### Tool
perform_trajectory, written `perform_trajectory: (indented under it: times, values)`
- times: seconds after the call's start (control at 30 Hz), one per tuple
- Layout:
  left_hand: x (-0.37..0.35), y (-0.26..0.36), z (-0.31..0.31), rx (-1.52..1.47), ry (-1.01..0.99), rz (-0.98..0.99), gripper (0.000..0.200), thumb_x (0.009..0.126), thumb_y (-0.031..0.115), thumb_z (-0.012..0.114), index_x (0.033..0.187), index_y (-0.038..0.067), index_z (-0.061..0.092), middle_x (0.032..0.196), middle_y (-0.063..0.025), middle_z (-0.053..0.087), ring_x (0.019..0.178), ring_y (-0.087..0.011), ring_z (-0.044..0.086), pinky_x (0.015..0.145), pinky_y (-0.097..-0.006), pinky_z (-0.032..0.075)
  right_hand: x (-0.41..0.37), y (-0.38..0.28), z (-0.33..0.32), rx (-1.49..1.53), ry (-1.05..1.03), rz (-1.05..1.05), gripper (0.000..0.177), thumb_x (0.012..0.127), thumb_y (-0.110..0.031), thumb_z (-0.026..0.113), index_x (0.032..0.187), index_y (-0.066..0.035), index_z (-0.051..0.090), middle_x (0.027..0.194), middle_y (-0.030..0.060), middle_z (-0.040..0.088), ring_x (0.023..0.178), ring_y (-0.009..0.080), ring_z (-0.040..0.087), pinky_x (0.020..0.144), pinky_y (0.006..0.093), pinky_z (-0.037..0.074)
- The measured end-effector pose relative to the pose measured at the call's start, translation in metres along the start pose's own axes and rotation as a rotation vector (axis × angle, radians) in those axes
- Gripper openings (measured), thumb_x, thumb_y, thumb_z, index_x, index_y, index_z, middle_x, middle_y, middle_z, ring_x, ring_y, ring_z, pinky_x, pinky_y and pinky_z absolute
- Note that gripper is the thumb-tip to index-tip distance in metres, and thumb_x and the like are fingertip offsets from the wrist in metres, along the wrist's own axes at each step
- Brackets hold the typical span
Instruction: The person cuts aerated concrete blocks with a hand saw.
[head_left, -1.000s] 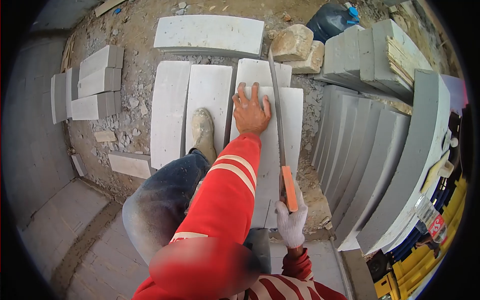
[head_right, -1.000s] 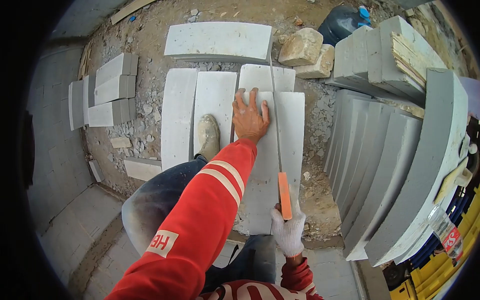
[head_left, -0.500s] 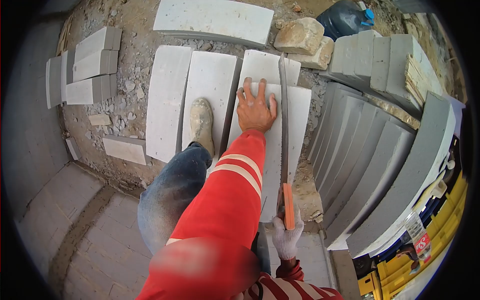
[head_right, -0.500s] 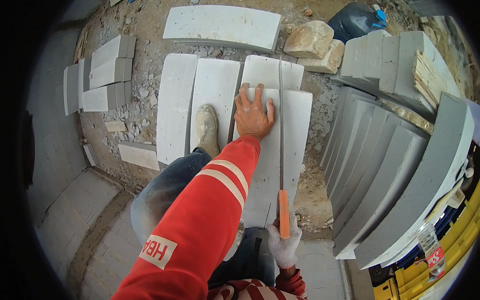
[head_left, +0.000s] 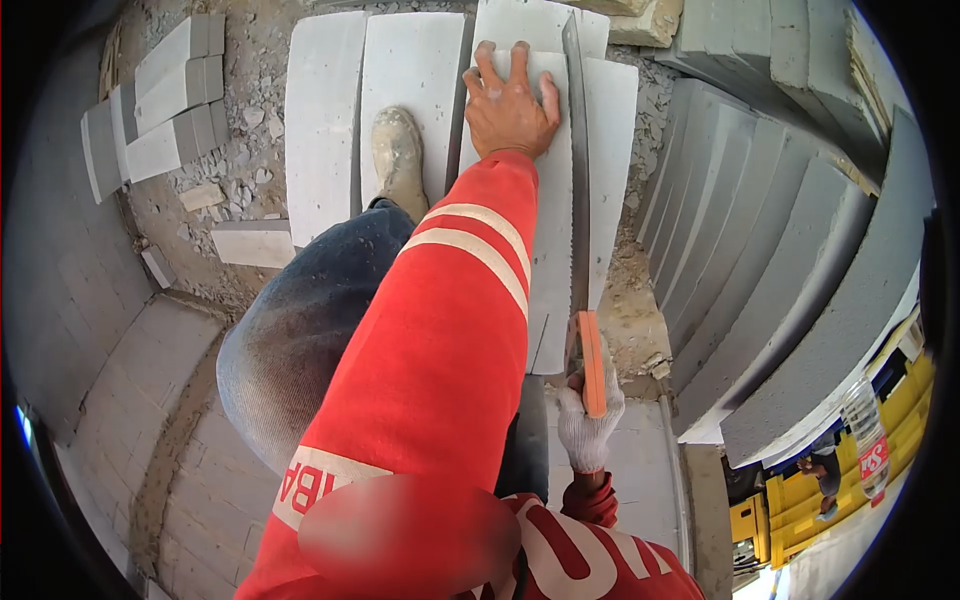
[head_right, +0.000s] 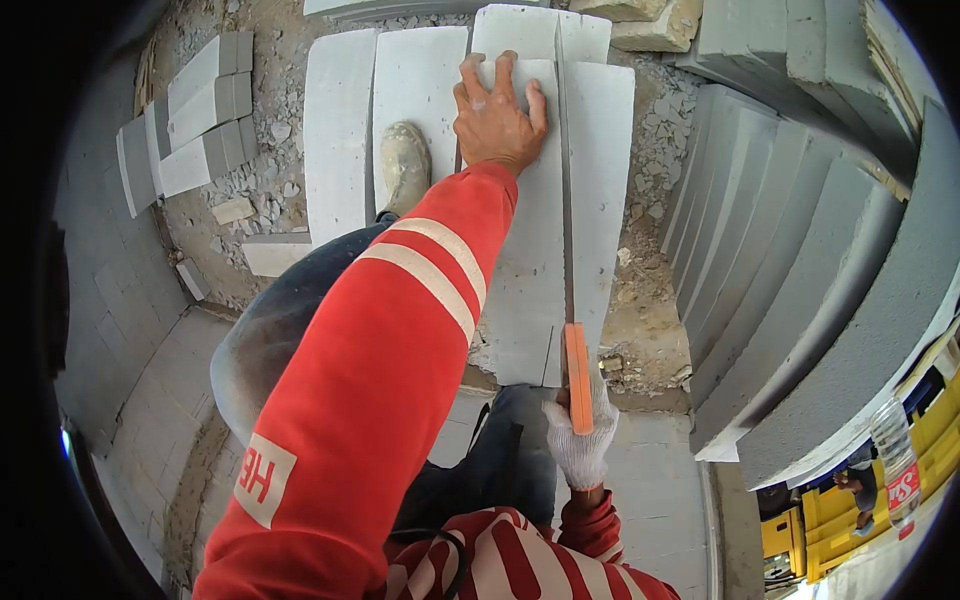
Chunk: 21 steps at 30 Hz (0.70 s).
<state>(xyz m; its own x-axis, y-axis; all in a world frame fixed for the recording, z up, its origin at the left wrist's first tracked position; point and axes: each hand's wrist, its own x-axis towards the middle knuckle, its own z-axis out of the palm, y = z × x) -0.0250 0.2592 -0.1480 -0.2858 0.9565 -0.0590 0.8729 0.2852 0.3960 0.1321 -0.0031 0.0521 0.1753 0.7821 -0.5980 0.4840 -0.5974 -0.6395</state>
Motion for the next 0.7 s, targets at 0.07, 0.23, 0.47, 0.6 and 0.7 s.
perform_trajectory:
  times: [0.07, 0.23, 0.47, 0.6, 0.7]
  values:
    - [-0.002, 0.003, 0.001, 0.003, 0.001, -0.001, 0.045, 0.096, 0.036, 0.058, 0.138, 0.019, 0.055, 0.144, -0.0183, 0.04, 0.119, -0.0425, 0.055, 0.084, -0.0538, 0.058, 0.053, -0.001, 0.019, 0.139, -0.004, 0.004, 0.051, 0.079, -0.005, 0.072, 0.129, 0.001, 0.063, 0.074, 0.005, 0.062, 0.063, 0.015, 0.061, 0.065, 0.0285, 0.054]
    - [-0.003, 0.002, -0.001, 0.016, 0.005, 0.003, 0.044, 0.097, 0.037, 0.056, 0.137, 0.018, 0.056, 0.144, -0.0195, 0.041, 0.12, -0.0434, 0.055, 0.085, -0.0556, 0.058, 0.097, -0.01, 0.047, 0.295, 0.022, -0.068, 0.046, 0.085, -0.008, 0.07, 0.129, 0.001, 0.063, 0.076, 0.007, 0.063, 0.066, 0.0174, 0.062, 0.066, 0.0293, 0.054]
    - [-0.002, 0.005, -0.002, 0.006, 0.024, 0.011, 0.043, 0.097, 0.035, 0.057, 0.137, 0.019, 0.055, 0.143, -0.0196, 0.041, 0.12, -0.0437, 0.055, 0.085, -0.0558, 0.058, 0.001, 0.016, 0.013, 0.082, 0.016, 0.028, 0.057, 0.078, -0.008, 0.073, 0.133, 0.0, 0.062, 0.073, 0.0047, 0.061, 0.061, 0.0154, 0.059, 0.063, 0.0304, 0.052]
    - [-0.001, 0.006, -0.002, 0.015, 0.03, 0.013, 0.045, 0.095, 0.036, 0.059, 0.135, 0.016, 0.059, 0.141, -0.0192, 0.044, 0.116, -0.0447, 0.055, 0.083, -0.0524, 0.058, 0.103, 0.0, 0.05, 0.256, 0.039, -0.133, 0.056, 0.086, -0.016, 0.076, 0.137, 0.0, 0.06, 0.078, 0.007, 0.064, 0.064, 0.0201, 0.061, 0.065, 0.0321, 0.054]
    - [-0.007, 0.001, -0.002, 0.034, 0.028, 0.001, 0.043, 0.095, 0.035, 0.059, 0.134, 0.016, 0.058, 0.141, -0.0194, 0.044, 0.117, -0.045, 0.054, 0.083, -0.0523, 0.058, 0.099, 0.003, 0.045, 0.288, 0.012, -0.078, 0.054, 0.087, -0.017, 0.077, 0.136, 0.0, 0.061, 0.078, 0.0075, 0.064, 0.065, 0.0203, 0.061, 0.065, 0.0319, 0.054]
